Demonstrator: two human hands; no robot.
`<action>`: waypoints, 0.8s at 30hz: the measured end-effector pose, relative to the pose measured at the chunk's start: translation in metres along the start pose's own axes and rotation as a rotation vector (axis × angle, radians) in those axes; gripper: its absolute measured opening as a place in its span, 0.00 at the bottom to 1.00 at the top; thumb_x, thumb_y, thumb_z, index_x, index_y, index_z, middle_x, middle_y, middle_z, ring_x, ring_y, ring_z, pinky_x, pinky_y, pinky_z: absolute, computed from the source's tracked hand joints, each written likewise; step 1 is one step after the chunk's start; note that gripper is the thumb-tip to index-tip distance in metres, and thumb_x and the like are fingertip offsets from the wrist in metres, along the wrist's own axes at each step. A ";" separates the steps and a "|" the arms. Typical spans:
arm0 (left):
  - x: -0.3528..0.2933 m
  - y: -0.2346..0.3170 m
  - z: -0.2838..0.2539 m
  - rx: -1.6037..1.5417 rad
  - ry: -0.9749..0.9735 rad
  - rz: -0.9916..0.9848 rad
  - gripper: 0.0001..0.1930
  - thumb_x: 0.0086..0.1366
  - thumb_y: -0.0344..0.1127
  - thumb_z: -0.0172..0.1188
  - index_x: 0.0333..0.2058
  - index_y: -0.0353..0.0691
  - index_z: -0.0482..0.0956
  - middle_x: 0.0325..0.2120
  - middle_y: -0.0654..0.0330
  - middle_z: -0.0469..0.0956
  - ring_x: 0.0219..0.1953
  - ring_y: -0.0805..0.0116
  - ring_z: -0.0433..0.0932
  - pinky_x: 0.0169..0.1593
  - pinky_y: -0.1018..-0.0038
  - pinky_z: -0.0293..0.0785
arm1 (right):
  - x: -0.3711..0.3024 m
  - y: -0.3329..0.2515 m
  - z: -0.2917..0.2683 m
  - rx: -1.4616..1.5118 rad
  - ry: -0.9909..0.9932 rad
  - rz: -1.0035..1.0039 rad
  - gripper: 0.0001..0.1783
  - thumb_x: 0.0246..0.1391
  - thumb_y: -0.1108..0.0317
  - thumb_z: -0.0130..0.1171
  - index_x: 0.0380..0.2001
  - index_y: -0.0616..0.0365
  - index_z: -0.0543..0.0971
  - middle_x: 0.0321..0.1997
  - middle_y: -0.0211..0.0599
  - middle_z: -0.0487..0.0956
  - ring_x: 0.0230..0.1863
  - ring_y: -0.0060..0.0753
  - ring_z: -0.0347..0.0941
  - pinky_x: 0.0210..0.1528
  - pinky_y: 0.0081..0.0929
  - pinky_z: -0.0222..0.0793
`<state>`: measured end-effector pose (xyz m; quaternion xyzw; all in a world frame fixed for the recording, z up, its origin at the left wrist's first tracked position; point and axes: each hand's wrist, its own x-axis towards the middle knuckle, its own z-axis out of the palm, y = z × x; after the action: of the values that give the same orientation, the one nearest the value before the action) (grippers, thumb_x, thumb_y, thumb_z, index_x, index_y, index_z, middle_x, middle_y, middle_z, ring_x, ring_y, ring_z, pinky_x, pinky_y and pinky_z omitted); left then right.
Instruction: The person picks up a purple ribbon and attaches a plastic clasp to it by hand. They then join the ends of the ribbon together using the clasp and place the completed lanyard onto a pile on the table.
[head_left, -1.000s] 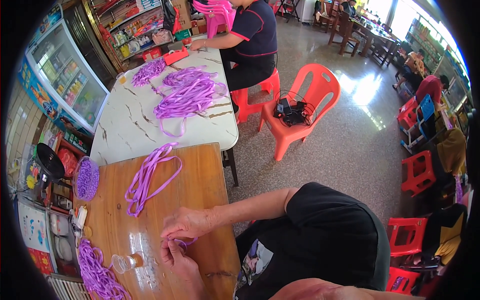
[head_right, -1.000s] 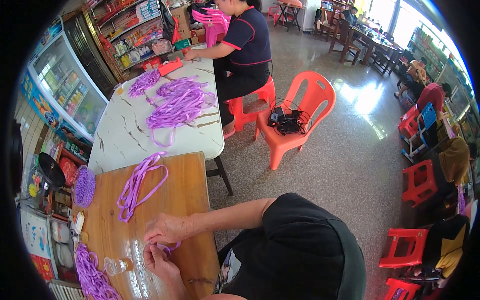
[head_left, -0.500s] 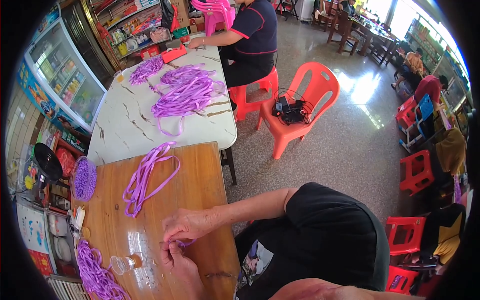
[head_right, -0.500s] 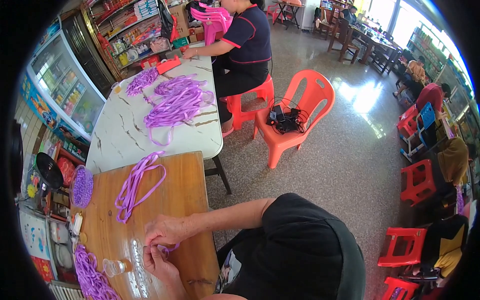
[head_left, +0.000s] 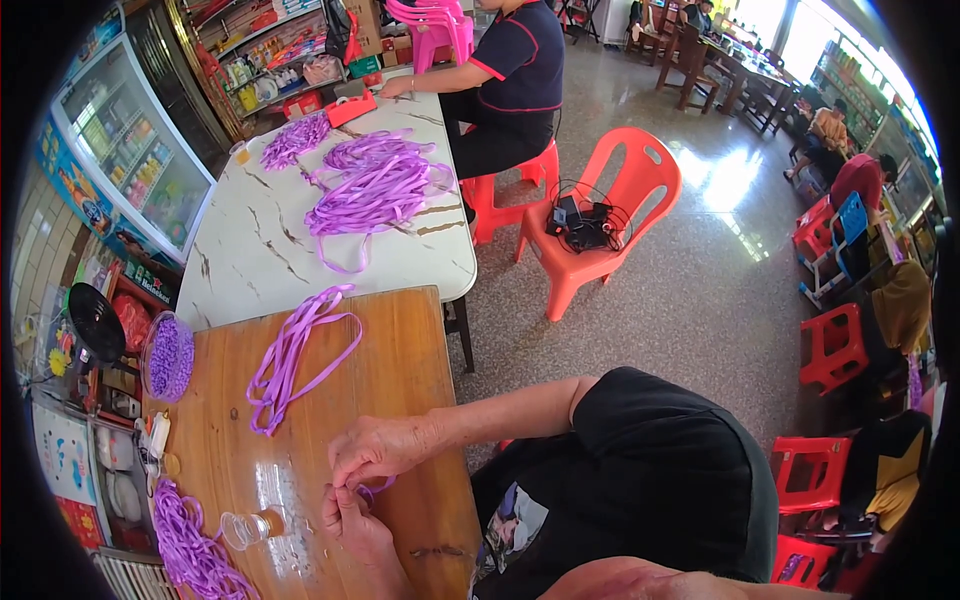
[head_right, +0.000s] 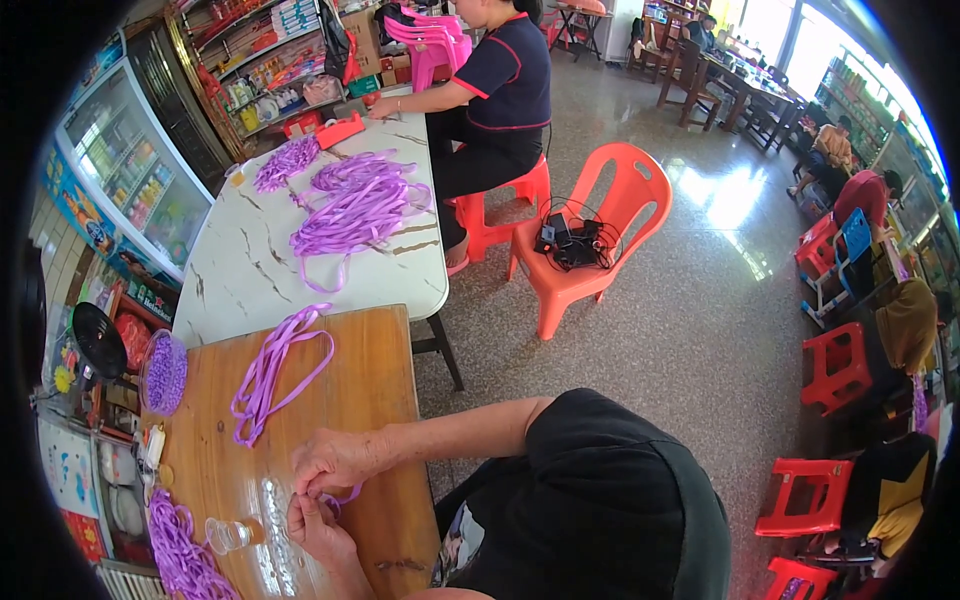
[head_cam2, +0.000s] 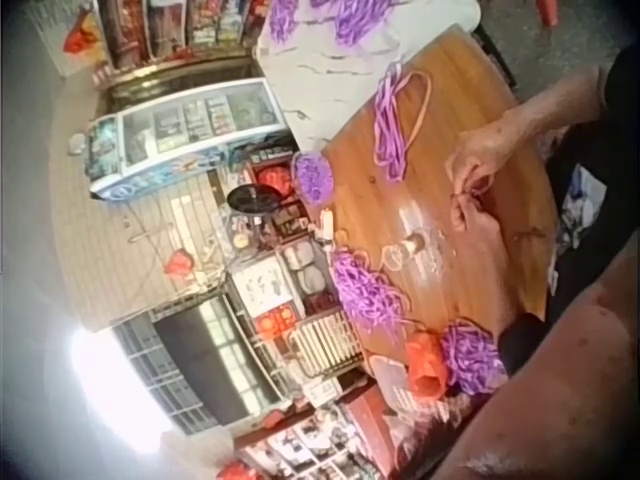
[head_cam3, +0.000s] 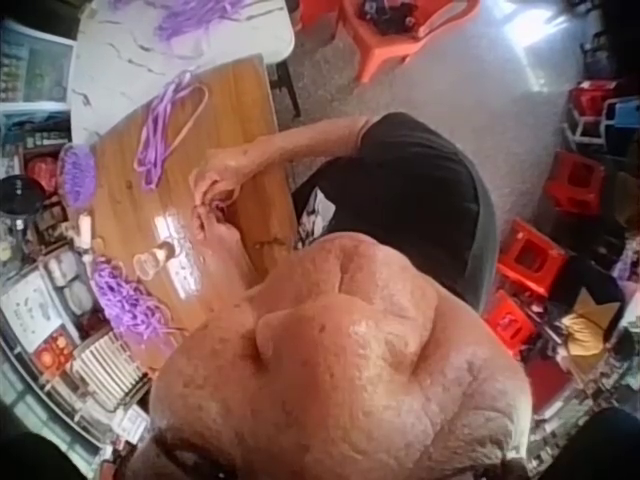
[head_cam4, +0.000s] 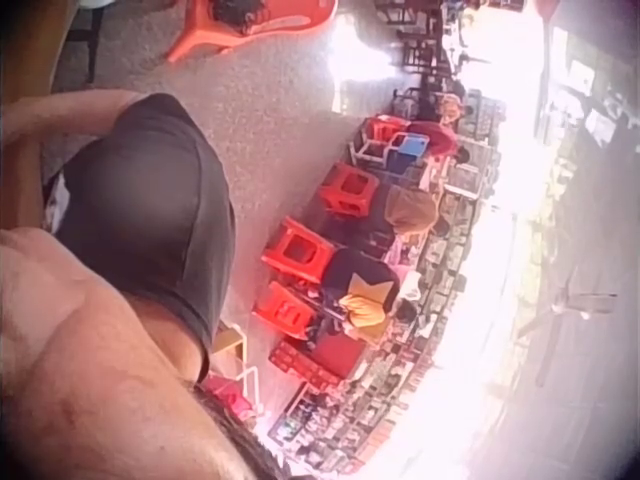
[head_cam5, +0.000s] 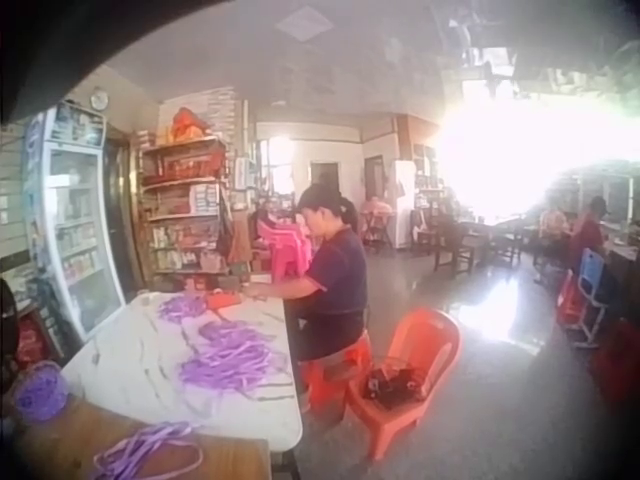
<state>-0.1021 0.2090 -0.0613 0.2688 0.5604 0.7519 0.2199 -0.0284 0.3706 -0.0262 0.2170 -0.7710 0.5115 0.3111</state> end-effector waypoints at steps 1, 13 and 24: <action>0.000 -0.001 -0.001 0.000 -0.001 0.000 0.11 0.64 0.37 0.52 0.23 0.41 0.70 0.12 0.74 0.60 0.14 0.86 0.53 0.19 0.84 0.46 | 0.000 -0.001 0.000 0.013 0.006 0.007 0.06 0.45 0.71 0.59 0.30 0.57 0.77 0.26 0.35 0.76 0.32 0.38 0.72 0.32 0.32 0.67; -0.001 0.001 -0.008 -0.107 -0.142 -0.033 0.08 0.61 0.37 0.56 0.25 0.41 0.72 0.18 0.71 0.65 0.19 0.82 0.56 0.23 0.83 0.52 | 0.002 -0.006 -0.006 0.020 -0.033 -0.013 0.05 0.46 0.68 0.59 0.27 0.57 0.76 0.23 0.35 0.74 0.28 0.39 0.70 0.29 0.31 0.66; -0.003 -0.002 -0.004 -0.223 -0.059 -0.049 0.15 0.64 0.39 0.52 0.19 0.42 0.65 0.11 0.73 0.57 0.12 0.84 0.51 0.17 0.82 0.45 | 0.006 0.005 0.003 0.009 -0.046 -0.107 0.06 0.46 0.70 0.59 0.22 0.58 0.72 0.21 0.35 0.71 0.27 0.41 0.68 0.29 0.34 0.64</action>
<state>-0.1024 0.2046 -0.0647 0.2507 0.4729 0.7958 0.2832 -0.0363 0.3699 -0.0260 0.2712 -0.7629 0.4924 0.3193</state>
